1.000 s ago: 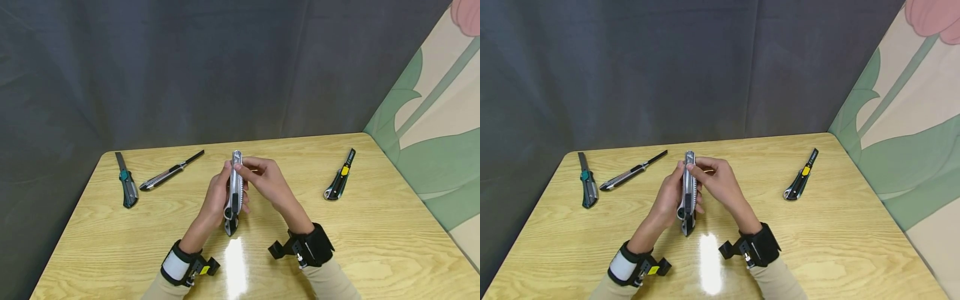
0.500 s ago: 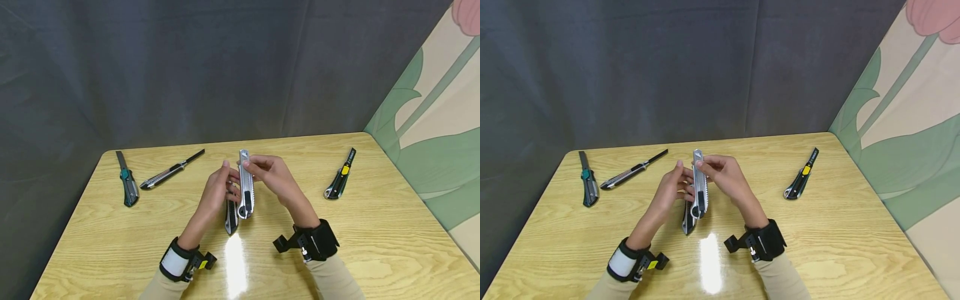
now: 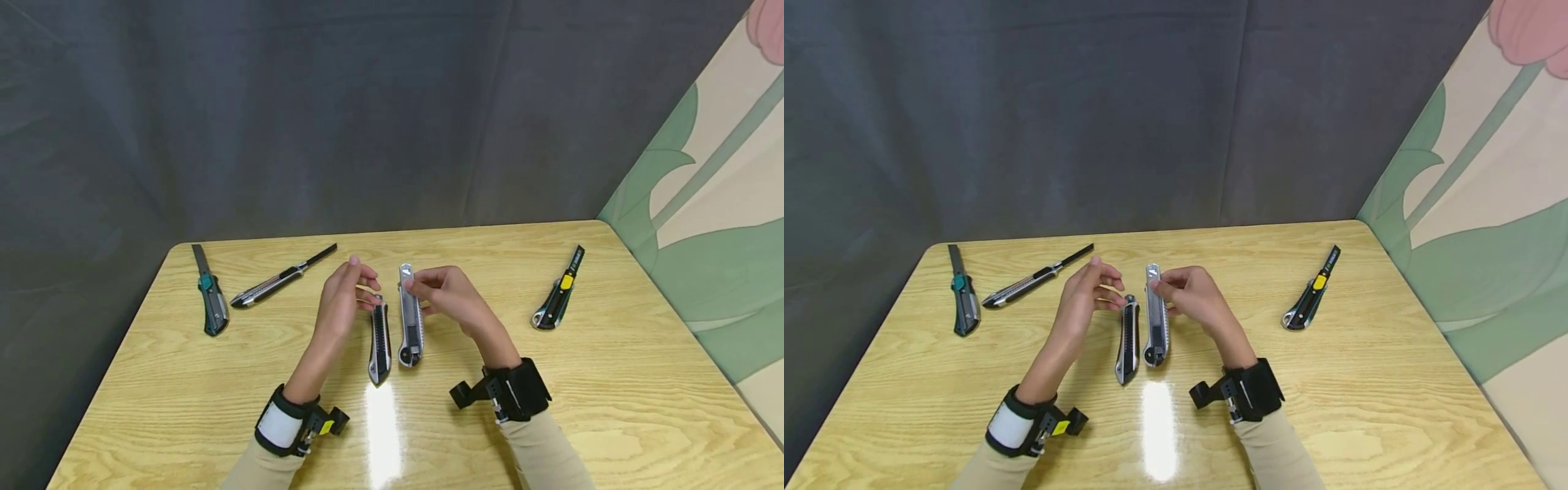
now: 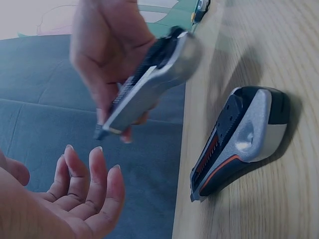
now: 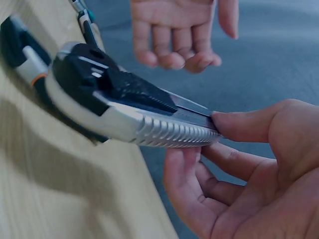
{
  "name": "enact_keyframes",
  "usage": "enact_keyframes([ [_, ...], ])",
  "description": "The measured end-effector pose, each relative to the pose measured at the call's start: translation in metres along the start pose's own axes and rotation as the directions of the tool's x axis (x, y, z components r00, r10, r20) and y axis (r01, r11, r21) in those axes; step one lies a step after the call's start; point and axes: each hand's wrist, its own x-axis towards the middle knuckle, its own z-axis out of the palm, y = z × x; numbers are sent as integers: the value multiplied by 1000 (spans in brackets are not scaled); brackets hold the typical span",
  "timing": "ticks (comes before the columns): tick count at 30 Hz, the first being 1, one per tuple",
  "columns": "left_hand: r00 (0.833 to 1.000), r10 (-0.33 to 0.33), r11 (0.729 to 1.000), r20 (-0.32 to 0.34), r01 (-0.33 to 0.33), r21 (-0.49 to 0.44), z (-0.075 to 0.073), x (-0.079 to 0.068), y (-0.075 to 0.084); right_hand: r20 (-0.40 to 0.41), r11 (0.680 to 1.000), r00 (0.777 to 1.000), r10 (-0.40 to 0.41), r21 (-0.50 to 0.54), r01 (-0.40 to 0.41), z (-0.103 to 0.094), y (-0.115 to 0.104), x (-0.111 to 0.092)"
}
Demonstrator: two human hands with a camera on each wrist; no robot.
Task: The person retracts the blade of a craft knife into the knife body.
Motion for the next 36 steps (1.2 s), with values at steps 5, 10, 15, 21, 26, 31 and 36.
enact_keyframes([
  [5,1000,-10,1000,-1,10,-11,0,-3,8,1,998,998,57,-34,-57,2,18,8],
  [10,999,-35,999,13,35,-13,2,-13,30,-16,995,996,88,-46,-89,3,29,13],
  [15,999,-42,999,6,42,-16,2,-14,31,-48,993,994,101,-48,-103,4,37,16],
  [21,999,-47,999,6,47,-4,2,-13,32,-110,987,990,94,-117,-107,9,41,20],
  [26,999,-51,999,4,51,-6,2,-13,32,-168,964,981,92,-232,-130,12,42,21],
  [31,999,-52,999,7,52,-6,1,-12,32,-198,933,978,64,-335,-129,15,41,21],
  [36,999,-49,999,7,49,-10,1,-11,32,-215,888,976,23,-444,-118,19,40,22],
])
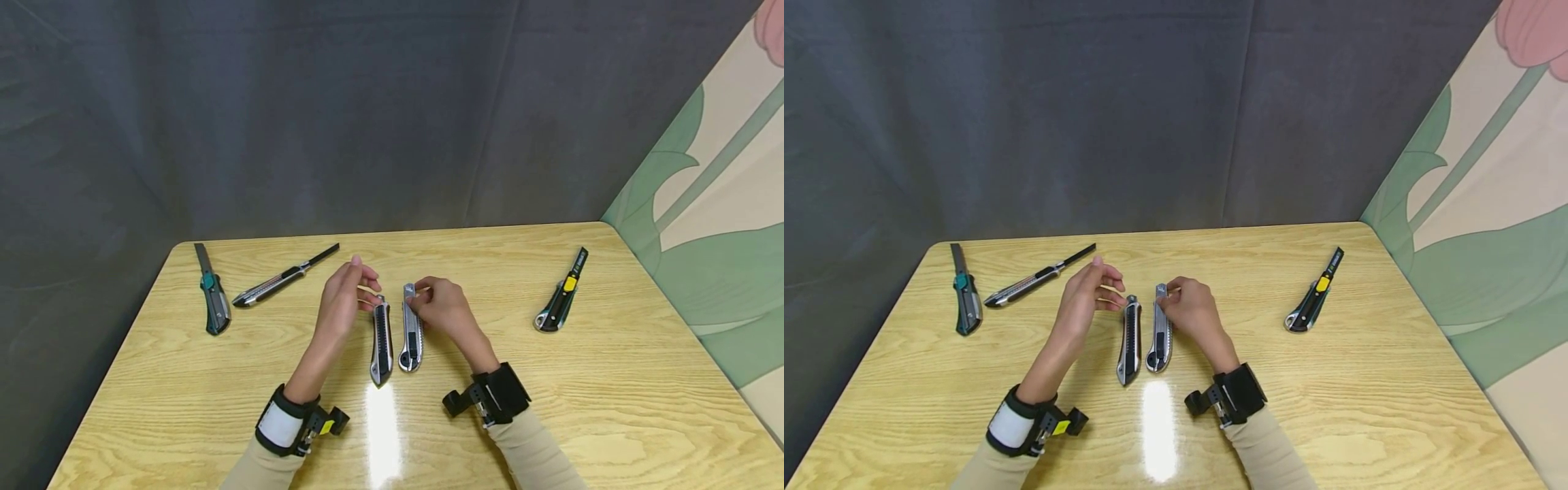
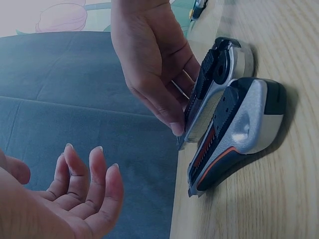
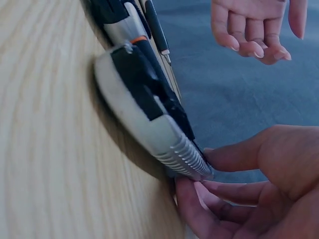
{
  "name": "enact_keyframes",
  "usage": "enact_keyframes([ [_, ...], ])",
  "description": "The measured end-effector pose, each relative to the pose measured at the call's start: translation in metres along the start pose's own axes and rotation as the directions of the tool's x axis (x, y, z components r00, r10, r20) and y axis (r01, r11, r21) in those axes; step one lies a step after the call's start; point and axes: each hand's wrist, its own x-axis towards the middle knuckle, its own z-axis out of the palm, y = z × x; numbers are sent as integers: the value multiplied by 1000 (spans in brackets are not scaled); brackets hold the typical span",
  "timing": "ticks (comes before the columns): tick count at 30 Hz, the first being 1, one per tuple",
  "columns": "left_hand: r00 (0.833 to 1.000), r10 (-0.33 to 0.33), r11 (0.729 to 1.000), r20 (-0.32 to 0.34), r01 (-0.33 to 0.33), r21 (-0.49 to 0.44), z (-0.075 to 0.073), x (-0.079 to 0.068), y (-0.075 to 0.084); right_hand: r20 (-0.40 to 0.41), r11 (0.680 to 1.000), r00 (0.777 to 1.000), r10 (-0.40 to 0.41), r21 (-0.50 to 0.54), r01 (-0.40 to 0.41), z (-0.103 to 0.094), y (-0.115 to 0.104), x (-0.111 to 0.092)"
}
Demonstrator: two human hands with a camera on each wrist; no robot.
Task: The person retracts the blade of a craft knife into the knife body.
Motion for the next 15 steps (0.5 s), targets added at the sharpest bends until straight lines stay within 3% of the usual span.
enact_keyframes([
  [10,1000,-1,1000,18,1,17,0,0,-2,-62,988,997,-53,-147,43,3,-2,-1],
  [15,1000,-4,1000,25,4,3,-4,8,-17,-71,985,995,-76,-162,63,5,-1,0],
])
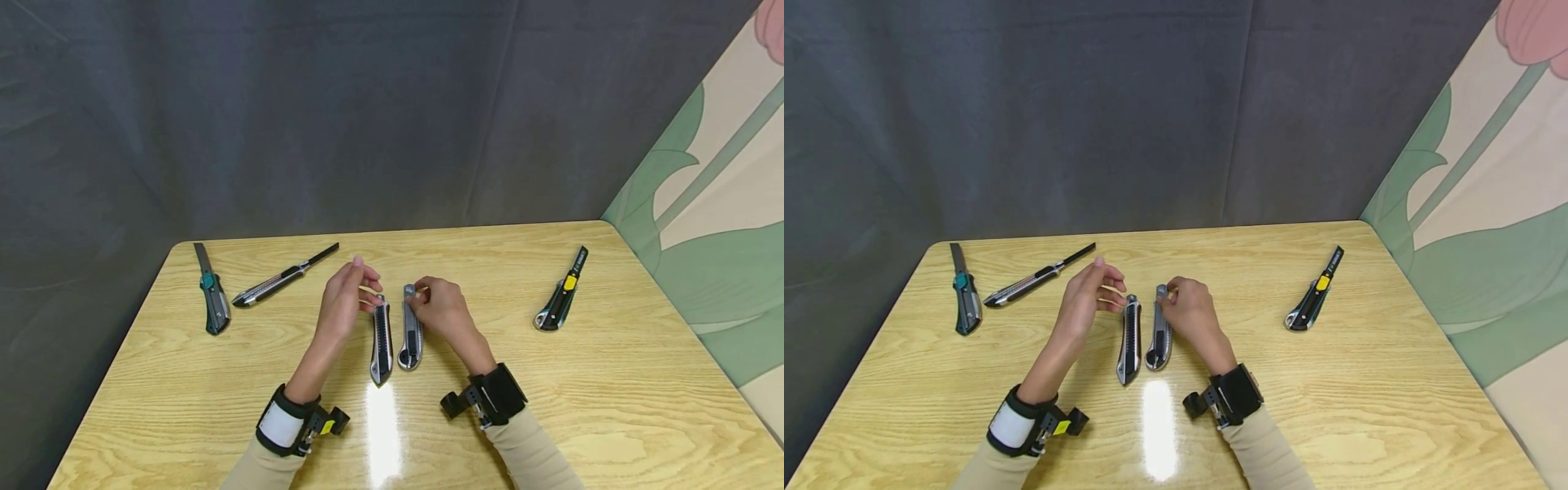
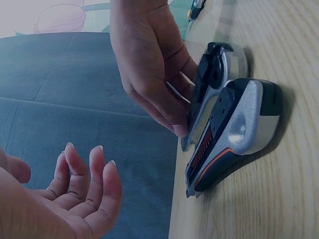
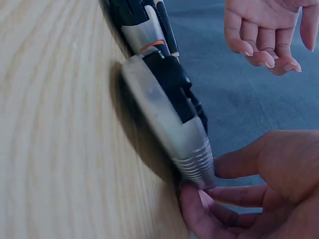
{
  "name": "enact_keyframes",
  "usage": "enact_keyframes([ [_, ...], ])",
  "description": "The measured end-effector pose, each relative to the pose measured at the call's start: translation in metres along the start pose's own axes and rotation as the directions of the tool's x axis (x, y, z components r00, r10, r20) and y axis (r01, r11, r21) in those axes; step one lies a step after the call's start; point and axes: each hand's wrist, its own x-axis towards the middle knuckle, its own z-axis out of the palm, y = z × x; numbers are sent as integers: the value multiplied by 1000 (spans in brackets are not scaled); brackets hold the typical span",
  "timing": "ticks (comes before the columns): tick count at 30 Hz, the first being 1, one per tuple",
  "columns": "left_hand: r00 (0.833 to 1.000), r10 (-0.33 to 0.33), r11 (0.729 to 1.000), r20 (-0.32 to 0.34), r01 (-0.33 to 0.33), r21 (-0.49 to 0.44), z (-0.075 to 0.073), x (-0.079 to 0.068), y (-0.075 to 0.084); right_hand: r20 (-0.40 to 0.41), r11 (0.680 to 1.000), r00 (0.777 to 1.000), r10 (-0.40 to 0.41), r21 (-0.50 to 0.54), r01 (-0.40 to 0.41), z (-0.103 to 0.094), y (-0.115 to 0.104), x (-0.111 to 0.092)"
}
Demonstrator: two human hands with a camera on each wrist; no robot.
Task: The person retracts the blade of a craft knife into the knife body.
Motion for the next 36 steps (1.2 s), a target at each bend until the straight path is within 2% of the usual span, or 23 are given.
enact_keyframes([
  [5,1000,5,1000,-11,-5,-2,-1,6,-14,8,1000,1000,-20,-18,20,-3,1,0],
  [9,999,28,1000,-23,-28,14,1,7,-17,-13,998,1000,-23,-58,23,-18,5,0],
  [12,999,41,999,-25,-41,19,1,6,-18,-81,997,997,-5,-81,-1,-38,14,0],
  [15,999,46,999,-18,-46,25,2,6,-19,-173,994,985,24,-101,-42,-60,29,-1],
  [20,999,39,999,-10,-39,32,2,6,-21,-311,982,946,89,-131,-135,-90,54,-5],
  [25,999,40,999,-12,-39,28,2,7,-22,-390,961,904,174,-132,-241,-112,74,-11],
  [28,999,37,999,-17,-37,25,3,6,-22,-409,940,878,247,-120,-320,-121,87,-15],
  [32,999,34,999,-17,-33,18,3,5,-22,-392,893,844,366,-107,-437,-128,107,-19],
  [36,999,38,999,-10,-38,6,2,5,-22,-386,850,806,449,-92,-518,-132,123,-21],
])
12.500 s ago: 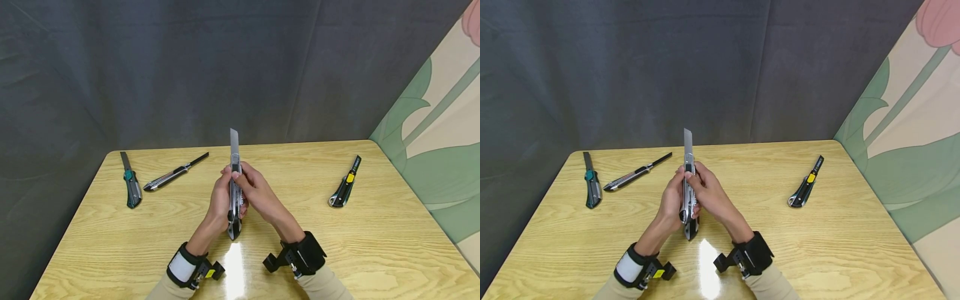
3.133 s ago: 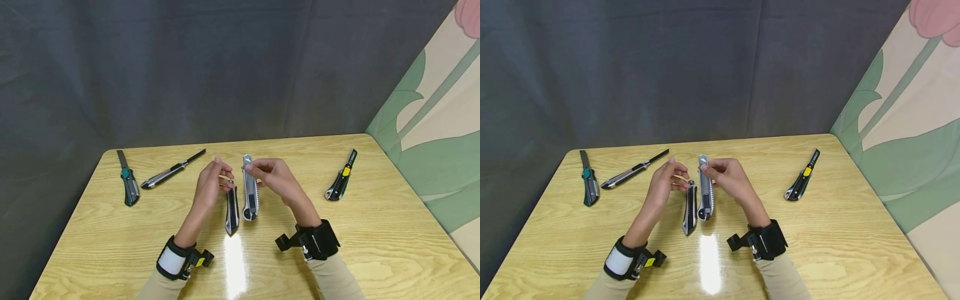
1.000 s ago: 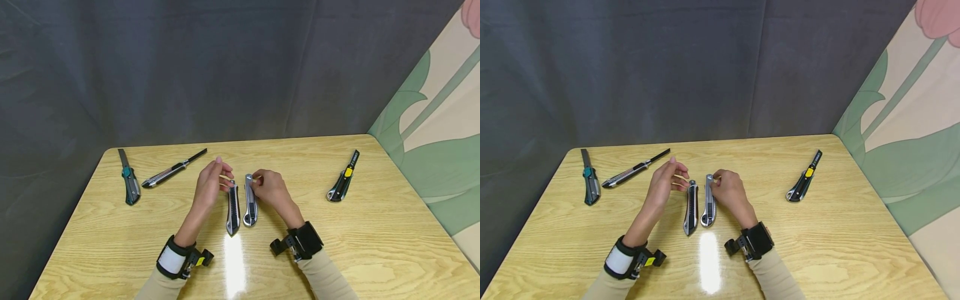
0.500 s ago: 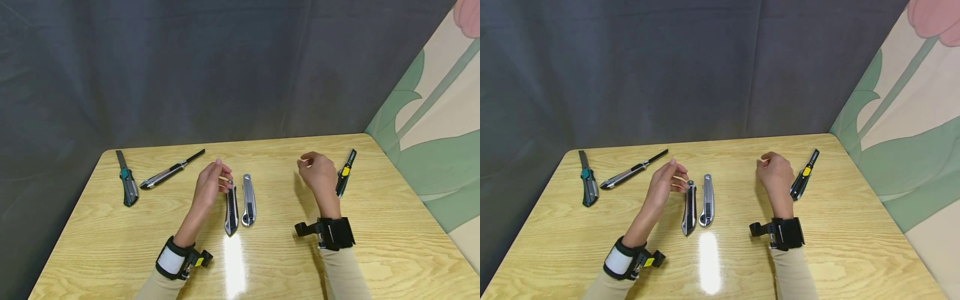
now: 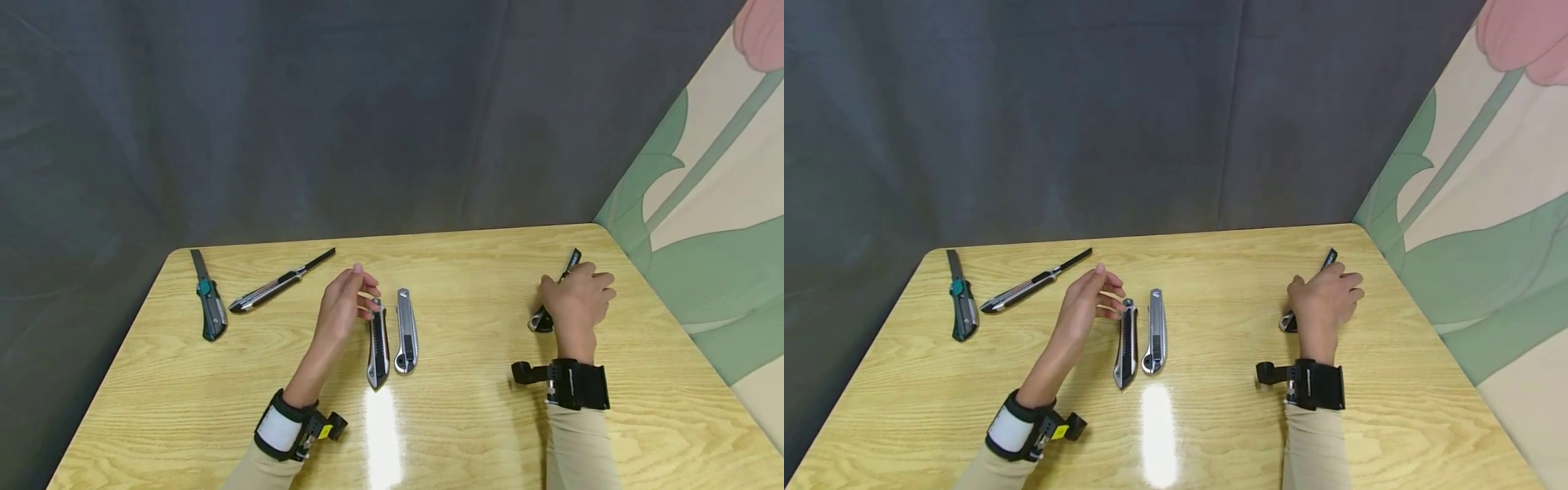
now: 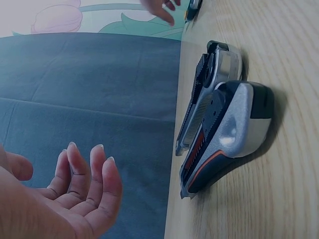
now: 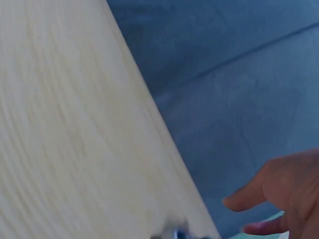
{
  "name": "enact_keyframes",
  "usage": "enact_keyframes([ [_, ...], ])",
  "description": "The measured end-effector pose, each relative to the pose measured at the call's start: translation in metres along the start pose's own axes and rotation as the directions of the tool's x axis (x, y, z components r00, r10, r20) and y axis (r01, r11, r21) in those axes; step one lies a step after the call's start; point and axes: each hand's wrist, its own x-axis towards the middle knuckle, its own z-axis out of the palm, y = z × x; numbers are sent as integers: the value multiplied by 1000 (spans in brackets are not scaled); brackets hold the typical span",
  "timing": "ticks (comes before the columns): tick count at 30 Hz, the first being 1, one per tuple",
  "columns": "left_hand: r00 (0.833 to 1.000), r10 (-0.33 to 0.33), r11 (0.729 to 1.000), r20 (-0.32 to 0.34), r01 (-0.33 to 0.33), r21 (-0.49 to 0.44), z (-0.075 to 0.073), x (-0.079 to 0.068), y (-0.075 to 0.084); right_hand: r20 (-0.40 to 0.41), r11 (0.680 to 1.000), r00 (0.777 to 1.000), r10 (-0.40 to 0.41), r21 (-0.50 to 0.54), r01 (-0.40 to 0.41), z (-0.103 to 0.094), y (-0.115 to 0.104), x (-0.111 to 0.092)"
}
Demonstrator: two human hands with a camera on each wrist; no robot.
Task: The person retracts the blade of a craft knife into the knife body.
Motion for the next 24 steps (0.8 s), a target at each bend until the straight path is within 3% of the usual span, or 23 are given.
enact_keyframes([
  [13,1000,-14,1000,13,14,-1,0,1,-1,117,993,988,99,-72,-91,12,18,9],
  [24,999,-31,999,13,30,11,-2,2,0,96,993,992,81,-90,-73,9,18,10],
])
